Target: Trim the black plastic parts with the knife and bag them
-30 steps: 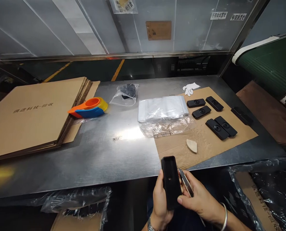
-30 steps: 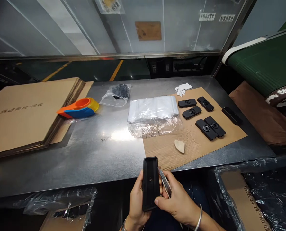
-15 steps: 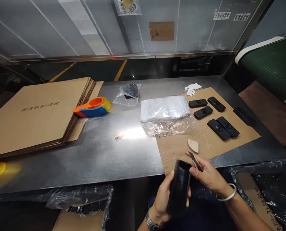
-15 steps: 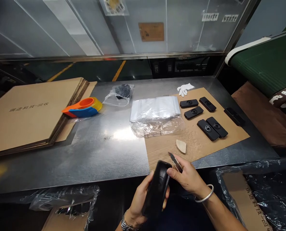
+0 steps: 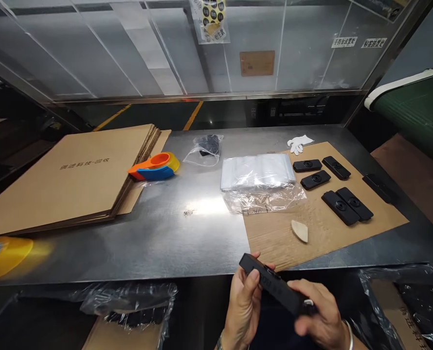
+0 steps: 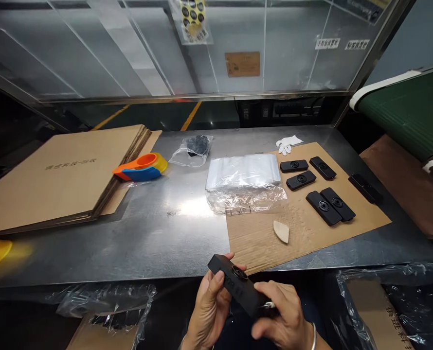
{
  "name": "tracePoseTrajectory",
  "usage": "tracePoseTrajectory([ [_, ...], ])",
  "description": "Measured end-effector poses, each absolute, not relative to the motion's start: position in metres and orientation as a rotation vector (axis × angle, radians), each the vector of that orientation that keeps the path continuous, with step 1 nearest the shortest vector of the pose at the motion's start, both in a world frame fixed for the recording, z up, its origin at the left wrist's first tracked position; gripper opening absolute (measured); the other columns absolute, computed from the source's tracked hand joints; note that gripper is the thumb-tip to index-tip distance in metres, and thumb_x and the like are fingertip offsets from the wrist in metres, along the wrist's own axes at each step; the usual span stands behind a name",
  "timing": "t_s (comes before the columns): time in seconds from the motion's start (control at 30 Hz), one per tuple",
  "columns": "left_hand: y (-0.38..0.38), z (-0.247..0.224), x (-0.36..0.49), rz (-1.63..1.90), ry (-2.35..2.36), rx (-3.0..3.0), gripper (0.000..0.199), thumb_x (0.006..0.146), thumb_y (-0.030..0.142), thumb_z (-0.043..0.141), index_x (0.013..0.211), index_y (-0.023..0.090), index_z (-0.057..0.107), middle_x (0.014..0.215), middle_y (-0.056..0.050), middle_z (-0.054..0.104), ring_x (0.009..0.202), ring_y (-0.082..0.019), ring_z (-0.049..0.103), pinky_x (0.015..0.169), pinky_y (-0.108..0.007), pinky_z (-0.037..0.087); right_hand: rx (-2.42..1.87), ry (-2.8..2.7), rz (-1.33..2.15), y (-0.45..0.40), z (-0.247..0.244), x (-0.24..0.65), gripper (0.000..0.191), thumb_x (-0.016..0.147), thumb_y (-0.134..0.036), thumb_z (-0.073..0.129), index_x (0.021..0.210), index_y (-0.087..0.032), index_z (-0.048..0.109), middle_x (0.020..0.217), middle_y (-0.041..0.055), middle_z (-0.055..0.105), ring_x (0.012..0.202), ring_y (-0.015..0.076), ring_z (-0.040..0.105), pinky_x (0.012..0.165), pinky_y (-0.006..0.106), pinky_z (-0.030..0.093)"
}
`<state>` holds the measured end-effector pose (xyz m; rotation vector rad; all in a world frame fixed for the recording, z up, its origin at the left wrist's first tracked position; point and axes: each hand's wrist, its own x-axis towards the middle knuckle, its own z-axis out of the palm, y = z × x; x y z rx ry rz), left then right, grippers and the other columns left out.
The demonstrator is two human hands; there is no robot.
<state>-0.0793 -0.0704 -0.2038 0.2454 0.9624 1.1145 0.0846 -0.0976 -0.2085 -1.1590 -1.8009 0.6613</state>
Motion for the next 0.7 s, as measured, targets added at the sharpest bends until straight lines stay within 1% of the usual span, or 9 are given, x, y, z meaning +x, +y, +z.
tracePoseTrajectory([
  [0.03,-0.072,-0.203,-0.08,1.12,0.986,0.288,0.048,0.07,0.034,0.068,0.11,0.014,0.05,0.086,-0.01,0.068,0.084,-0.022,0.061,0.077,-0.032,0.043,-1.171,-1.767,0.721,-0.098,-0.206,0.087,0.05,0.083,-0.06,0.032,0.108,-0.023,0.056,0.069,0.0037,0.064,0.059,0.0181,0.061,0.055,0.027,0.048],
  [0.1,-0.073,-0.201,-0.082,1.123,1.004,0.409,0.048,0.068,0.033,0.07,0.107,0.014,0.051,0.084,-0.008,0.067,0.083,-0.021,0.06,0.078,-0.031,0.042,-1.281,-1.698,0.858,-0.097,-0.2,0.092,0.052,0.091,-0.051,0.017,0.11,-0.023,0.056,0.064,0.0027,0.059,0.057,0.0164,0.058,0.054,0.027,0.047],
  [0.13,-0.074,-0.201,-0.083,1.111,1.001,0.468,0.048,0.067,0.032,0.071,0.107,0.014,0.051,0.083,-0.008,0.067,0.082,-0.02,0.06,0.078,-0.031,0.042,-1.358,-1.684,0.913,-0.096,-0.195,0.094,0.048,0.093,-0.044,0.016,0.112,-0.023,0.056,0.066,0.0028,0.059,0.058,0.0159,0.057,0.056,0.027,0.047],
  [0.2,-0.075,-0.201,-0.084,1.064,0.988,0.549,0.05,0.066,0.032,0.072,0.107,0.014,0.051,0.081,-0.007,0.067,0.08,-0.019,0.059,0.076,-0.029,0.042,-1.478,-1.729,0.967,-0.094,-0.186,0.096,0.037,0.094,-0.034,0.025,0.113,-0.024,0.056,0.079,0.0041,0.061,0.069,0.0163,0.059,0.064,0.027,0.047],
  [0.27,-0.076,-0.202,-0.085,1.028,0.977,0.584,0.051,0.065,0.033,0.072,0.107,0.013,0.051,0.082,-0.007,0.066,0.078,-0.019,0.058,0.075,-0.029,0.043,-1.518,-1.842,0.965,-0.092,-0.177,0.094,0.031,0.092,-0.031,0.033,0.112,-0.025,0.056,0.09,0.0051,0.062,0.08,0.0177,0.059,0.071,0.028,0.047],
  [0.3,-0.076,-0.203,-0.085,1.014,0.976,0.594,0.052,0.064,0.034,0.073,0.107,0.013,0.051,0.082,-0.007,0.066,0.077,-0.018,0.058,0.074,-0.029,0.043,-1.523,-1.898,0.945,-0.091,-0.174,0.093,0.029,0.092,-0.03,0.034,0.111,-0.025,0.056,0.091,0.0052,0.062,0.083,0.0181,0.059,0.072,0.029,0.047],
  [0.4,-0.077,-0.208,-0.084,0.996,1.014,0.61,0.053,0.062,0.034,0.074,0.106,0.014,0.052,0.087,-0.007,0.064,0.075,-0.018,0.057,0.072,-0.028,0.044,-1.57,-2.039,0.858,-0.09,-0.169,0.088,0.028,0.092,-0.03,0.034,0.107,-0.023,0.057,0.085,0.0052,0.063,0.078,0.0187,0.059,0.068,0.03,0.047],
  [0.53,-0.078,-0.213,-0.084,0.995,1.056,0.645,0.054,0.061,0.035,0.074,0.107,0.015,0.053,0.092,-0.008,0.062,0.08,-0.02,0.056,0.071,-0.028,0.044,-1.605,-2.16,0.718,-0.091,-0.168,0.086,0.028,0.092,-0.03,0.033,0.104,-0.022,0.057,0.078,0.0052,0.062,0.071,0.0186,0.059,0.062,0.029,0.046],
  [0.7,-0.075,-0.206,-0.083,0.96,1.079,0.698,0.055,0.062,0.037,0.072,0.107,0.014,0.051,0.087,-0.007,0.06,0.076,-0.018,0.055,0.072,-0.028,0.044,-1.589,-2.231,0.601,-0.091,-0.168,0.086,0.028,0.092,-0.03,0.034,0.108,-0.021,0.056,0.079,0.0055,0.063,0.071,0.0183,0.059,0.061,0.028,0.045],
])
